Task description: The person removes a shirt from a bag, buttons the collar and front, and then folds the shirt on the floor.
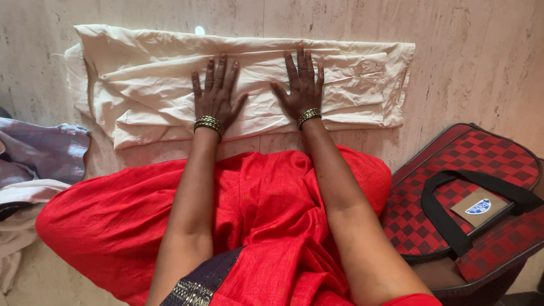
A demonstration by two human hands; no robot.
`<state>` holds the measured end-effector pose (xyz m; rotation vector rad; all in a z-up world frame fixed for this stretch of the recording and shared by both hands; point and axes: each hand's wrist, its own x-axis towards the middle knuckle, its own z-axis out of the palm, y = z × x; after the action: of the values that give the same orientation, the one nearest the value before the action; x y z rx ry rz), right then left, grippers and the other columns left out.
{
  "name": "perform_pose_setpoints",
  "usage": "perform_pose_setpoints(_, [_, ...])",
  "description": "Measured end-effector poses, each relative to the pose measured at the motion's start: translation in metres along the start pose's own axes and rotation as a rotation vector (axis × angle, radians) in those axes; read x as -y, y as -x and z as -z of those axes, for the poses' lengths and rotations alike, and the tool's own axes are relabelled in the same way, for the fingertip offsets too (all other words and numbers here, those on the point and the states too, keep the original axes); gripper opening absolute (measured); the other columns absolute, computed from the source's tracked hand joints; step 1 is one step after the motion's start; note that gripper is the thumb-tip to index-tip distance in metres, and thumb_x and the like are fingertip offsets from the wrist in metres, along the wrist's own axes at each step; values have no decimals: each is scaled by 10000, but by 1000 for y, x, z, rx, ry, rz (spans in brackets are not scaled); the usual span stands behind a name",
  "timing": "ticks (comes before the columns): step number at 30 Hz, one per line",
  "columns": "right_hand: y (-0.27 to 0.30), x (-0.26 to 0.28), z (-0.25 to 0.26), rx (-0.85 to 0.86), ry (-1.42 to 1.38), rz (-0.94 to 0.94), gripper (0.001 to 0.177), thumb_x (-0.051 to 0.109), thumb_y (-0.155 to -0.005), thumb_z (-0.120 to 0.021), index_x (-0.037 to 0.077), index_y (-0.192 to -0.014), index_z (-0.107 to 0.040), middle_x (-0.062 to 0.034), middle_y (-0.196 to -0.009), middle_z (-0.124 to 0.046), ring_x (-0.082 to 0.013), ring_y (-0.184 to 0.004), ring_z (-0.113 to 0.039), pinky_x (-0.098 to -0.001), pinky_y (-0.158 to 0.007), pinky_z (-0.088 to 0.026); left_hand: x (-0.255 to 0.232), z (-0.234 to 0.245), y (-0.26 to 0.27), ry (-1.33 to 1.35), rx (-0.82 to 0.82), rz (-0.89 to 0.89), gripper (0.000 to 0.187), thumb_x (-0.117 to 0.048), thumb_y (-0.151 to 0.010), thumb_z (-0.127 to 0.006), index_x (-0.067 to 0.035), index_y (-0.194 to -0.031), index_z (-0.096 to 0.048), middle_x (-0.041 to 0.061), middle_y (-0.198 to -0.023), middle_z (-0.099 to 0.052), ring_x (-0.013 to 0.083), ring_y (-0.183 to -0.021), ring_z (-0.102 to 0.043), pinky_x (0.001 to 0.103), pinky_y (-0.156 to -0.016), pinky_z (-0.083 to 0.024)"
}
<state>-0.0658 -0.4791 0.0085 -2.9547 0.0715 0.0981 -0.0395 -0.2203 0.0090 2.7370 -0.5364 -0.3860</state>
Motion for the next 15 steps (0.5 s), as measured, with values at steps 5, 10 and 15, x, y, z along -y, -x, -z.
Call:
perform_pose_setpoints(5, [3,3,3,53,0,-22,857,775,-986,-420,261,-1656,-277,-60,-1733,-157,-241,-1607,-145,-544,-1277,-64,-11,6,0,1,-13,54,751,-578,-1063,-450,-287,-1709,-201,11,-1772,-40,258,-1627,-6,591,-1274,45])
perform_pose_setpoints(10, [-2,-16,-13,30,18,4,888,789,-1021,-317,215,-1690,-213,-37,-1764,-129,-221,-1642,-133,-525,-1326,-74,-10,7,-1,-8,-14,46,743,-563,-1055,-464,-289,-1700,-216,15,-1770,-52,262,-1623,-14,592,-1270,32])
perform_pose_setpoints(15, [-4,-85,-9,22,131,-145,946,807,-966,-234,184,-1678,-199,-36,-1746,-127,-202,-1612,-131,-549,-1284,-49,-12,10,0,6,-20,41,742,-544,-1056,-494,-290,-1703,-234,14,-1775,-76,261,-1629,-24,593,-1277,25])
